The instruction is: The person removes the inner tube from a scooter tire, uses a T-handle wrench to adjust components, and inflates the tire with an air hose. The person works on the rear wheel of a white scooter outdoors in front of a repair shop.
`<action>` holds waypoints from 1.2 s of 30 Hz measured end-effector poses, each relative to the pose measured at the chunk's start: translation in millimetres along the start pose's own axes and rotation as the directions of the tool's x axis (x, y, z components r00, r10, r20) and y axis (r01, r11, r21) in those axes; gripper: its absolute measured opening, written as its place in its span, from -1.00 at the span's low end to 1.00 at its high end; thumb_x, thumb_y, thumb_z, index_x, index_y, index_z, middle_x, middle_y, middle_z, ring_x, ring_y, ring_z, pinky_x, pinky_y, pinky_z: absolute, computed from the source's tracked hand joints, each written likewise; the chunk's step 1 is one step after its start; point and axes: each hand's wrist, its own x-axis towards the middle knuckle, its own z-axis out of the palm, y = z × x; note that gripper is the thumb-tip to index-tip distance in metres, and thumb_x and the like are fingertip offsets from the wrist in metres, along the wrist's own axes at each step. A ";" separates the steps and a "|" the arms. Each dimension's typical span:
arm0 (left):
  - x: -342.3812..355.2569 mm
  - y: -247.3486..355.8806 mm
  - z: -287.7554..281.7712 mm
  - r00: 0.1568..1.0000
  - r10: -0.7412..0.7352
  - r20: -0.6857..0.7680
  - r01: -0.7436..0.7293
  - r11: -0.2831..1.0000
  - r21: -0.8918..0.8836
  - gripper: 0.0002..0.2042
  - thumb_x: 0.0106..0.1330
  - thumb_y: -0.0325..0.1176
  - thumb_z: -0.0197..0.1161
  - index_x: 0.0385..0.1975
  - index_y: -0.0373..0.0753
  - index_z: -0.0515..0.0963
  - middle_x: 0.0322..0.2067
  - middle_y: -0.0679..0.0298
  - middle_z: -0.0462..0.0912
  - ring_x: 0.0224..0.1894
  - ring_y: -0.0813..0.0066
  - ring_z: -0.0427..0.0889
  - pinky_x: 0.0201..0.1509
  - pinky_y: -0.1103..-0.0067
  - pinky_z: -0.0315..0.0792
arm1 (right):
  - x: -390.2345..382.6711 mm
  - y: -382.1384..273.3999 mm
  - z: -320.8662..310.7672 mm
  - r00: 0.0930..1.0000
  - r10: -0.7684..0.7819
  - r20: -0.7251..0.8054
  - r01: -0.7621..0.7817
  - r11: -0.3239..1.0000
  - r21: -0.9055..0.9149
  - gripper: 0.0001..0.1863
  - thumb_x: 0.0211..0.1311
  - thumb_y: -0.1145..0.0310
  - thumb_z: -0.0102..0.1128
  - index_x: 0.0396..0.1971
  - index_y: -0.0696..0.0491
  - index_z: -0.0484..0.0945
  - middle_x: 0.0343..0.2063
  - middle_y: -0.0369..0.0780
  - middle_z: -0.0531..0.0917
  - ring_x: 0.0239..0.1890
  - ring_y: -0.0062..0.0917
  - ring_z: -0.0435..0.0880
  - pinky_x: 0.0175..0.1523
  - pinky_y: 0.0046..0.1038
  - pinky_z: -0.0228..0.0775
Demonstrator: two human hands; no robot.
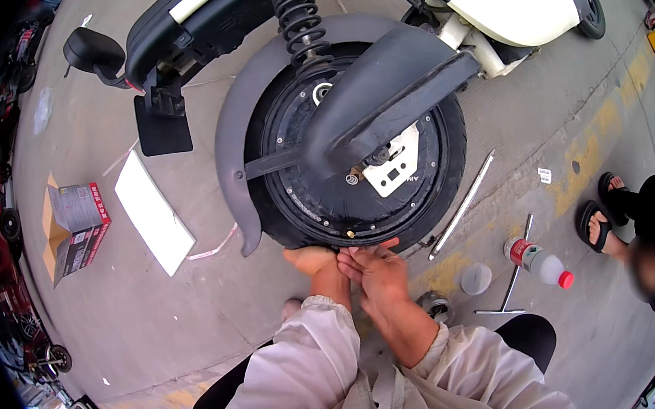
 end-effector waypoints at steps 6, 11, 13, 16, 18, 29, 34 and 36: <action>5.0 -3.0 6.5 0.998 -0.015 0.061 0.014 1.000 0.007 -0.57 0.36 -0.16 -0.19 -0.07 -0.43 0.40 -0.08 0.05 0.54 -0.12 0.25 0.53 0.06 0.42 0.38 | 8.1 3.8 6.5 0.992 -0.088 0.089 0.088 0.996 0.006 -0.91 0.25 0.55 0.04 -0.36 0.26 0.50 -0.38 -0.11 0.63 -0.39 -0.47 0.66 -0.22 -0.51 0.59; -16.4 -8.9 -6.3 0.993 -0.082 0.090 0.090 0.991 -0.095 -0.56 0.36 -0.16 -0.21 -0.04 -0.41 0.40 -0.04 0.08 0.52 -0.08 0.26 0.51 0.09 0.42 0.36 | -26.7 -2.9 -6.9 0.976 -0.014 0.218 -0.061 0.941 0.332 -0.90 0.24 0.63 -0.07 -0.32 0.28 0.46 -0.26 -0.01 0.60 -0.14 -0.30 0.62 0.07 -0.35 0.51; -19.0 -10.6 -6.0 0.989 -0.106 0.105 0.118 0.987 -0.113 -0.56 0.36 -0.15 -0.22 -0.02 -0.40 0.39 -0.02 0.09 0.51 -0.06 0.26 0.50 0.11 0.42 0.35 | -19.4 0.6 -14.7 0.959 -0.020 0.283 -0.101 0.909 0.404 -0.89 0.23 0.66 -0.08 -0.34 0.27 0.46 -0.21 0.01 0.59 -0.07 -0.24 0.60 0.14 -0.30 0.46; -19.1 -6.5 -10.0 0.983 -0.133 0.125 0.149 0.979 -0.135 -0.55 0.36 -0.15 -0.23 0.00 -0.39 0.39 0.00 0.11 0.50 -0.04 0.27 0.49 0.13 0.41 0.33 | -16.9 5.2 -17.4 0.947 0.018 0.321 -0.154 0.901 0.405 -0.90 0.21 0.65 -0.07 -0.34 0.26 0.46 -0.12 0.03 0.56 0.00 -0.22 0.55 0.18 -0.28 0.42; -22.9 -1.7 -13.5 0.977 -0.153 0.149 0.176 0.972 -0.159 -0.55 0.36 -0.15 -0.24 0.01 -0.38 0.39 0.02 0.12 0.49 -0.02 0.27 0.49 0.15 0.41 0.33 | -15.7 1.8 -25.1 0.903 0.026 0.429 -0.195 0.914 0.355 -0.88 0.24 0.61 -0.04 -0.28 0.25 0.47 -0.08 0.01 0.55 0.02 -0.24 0.54 0.21 -0.28 0.38; -59.0 33.1 -9.3 0.840 -0.080 0.537 0.273 0.917 -0.290 -0.49 0.36 -0.09 -0.32 0.12 -0.30 0.35 0.19 0.20 0.33 0.12 0.28 0.40 0.27 0.36 0.23 | -59.1 -110.4 -218.0 0.820 0.244 0.517 0.263 0.643 -0.719 -0.56 0.35 0.27 0.01 0.13 0.20 0.35 -0.08 -0.18 0.58 -0.08 -0.50 0.57 0.06 -0.46 0.42; -127.5 62.4 -35.3 0.653 -0.256 0.713 0.405 0.913 -0.043 -0.41 0.31 0.09 -0.32 0.19 -0.13 0.31 0.21 0.19 0.31 0.24 0.10 0.30 0.24 0.06 0.25 | -52.0 -110.5 -404.8 0.953 -0.291 0.081 0.120 0.121 -0.985 -0.62 0.19 0.28 0.11 -0.07 0.22 0.50 -0.25 -0.08 0.64 -0.20 -0.30 0.62 -0.05 -0.37 0.45; -121.6 59.7 -41.4 0.645 -0.254 0.720 0.355 0.935 0.012 -0.29 0.25 0.29 -0.21 0.26 -0.10 0.19 0.28 0.22 0.19 0.24 0.10 0.30 0.17 0.02 0.30 | -40.9 -95.0 -452.8 0.824 -0.566 0.034 0.045 0.005 -0.999 -0.64 0.12 0.31 0.14 -0.13 0.23 0.52 -0.28 -0.01 0.62 -0.21 -0.15 0.60 -0.05 -0.28 0.43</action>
